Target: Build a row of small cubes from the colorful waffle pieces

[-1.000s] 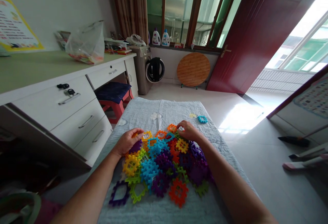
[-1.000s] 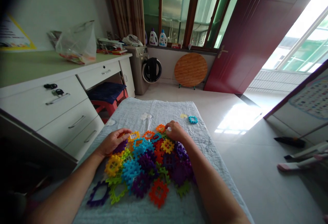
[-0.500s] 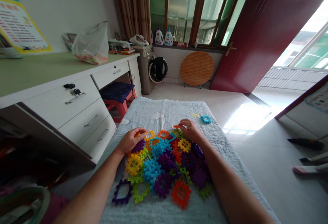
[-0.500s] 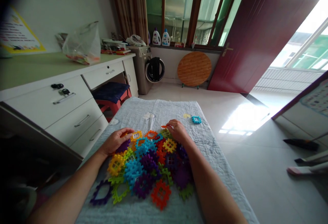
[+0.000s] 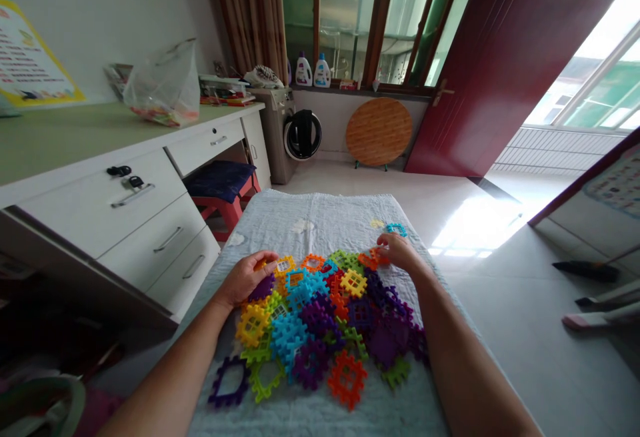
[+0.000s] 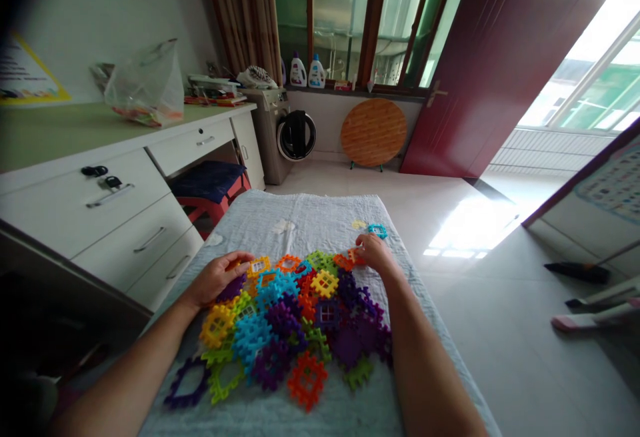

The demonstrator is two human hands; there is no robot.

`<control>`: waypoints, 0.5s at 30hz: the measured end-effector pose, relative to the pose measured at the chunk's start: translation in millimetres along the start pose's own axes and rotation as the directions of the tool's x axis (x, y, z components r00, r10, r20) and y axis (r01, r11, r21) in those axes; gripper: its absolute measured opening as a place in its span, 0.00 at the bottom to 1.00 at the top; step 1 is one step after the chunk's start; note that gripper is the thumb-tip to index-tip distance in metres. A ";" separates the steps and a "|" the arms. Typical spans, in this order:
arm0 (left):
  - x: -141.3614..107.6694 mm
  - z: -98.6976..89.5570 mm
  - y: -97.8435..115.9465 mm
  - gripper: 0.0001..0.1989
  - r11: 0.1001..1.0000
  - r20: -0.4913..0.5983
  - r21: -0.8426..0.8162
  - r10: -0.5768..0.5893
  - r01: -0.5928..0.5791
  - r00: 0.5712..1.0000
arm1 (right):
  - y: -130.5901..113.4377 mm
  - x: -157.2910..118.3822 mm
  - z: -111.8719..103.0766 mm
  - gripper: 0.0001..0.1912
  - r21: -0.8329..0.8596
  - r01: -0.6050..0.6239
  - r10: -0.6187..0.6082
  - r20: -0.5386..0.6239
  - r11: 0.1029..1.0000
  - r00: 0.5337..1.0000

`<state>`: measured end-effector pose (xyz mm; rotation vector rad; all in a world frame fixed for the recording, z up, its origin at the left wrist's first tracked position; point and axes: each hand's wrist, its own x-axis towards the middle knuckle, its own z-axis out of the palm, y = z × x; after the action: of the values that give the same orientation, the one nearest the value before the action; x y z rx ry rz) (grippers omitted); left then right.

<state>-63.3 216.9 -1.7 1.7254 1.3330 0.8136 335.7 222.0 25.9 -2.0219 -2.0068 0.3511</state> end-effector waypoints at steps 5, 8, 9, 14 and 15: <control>0.3 0.6 0.0 0.22 1.000 0.000 -0.013 -0.004 0.004 1.000 | -12.0 -5.5 -13.4 0.18 -0.015 0.101 -0.100 0.079 0.995 0.992; 0.7 0.6 -0.7 0.22 1.000 0.001 -0.008 -0.004 0.004 1.000 | -25.9 -10.1 -19.0 0.17 0.085 0.163 -0.182 0.343 0.983 0.921; 0.7 0.6 -0.9 0.22 1.000 0.000 -0.007 -0.003 0.003 1.000 | -30.8 -11.5 -18.5 0.17 0.068 0.171 -0.184 0.384 0.983 0.905; 0.1 0.3 -0.3 0.21 1.000 0.003 -0.002 0.001 -0.001 1.000 | -44.7 -13.1 -11.2 0.07 -0.078 0.208 -0.177 0.290 0.975 0.940; 0.1 0.4 0.1 0.21 1.000 0.003 -0.001 0.001 -0.001 1.000 | -43.9 -12.4 -11.3 0.06 -0.075 0.210 -0.183 0.272 0.975 0.945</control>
<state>-62.9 216.9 -1.9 1.7259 1.3295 0.8115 298.6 209.5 51.9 -1.8928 -2.4112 0.5065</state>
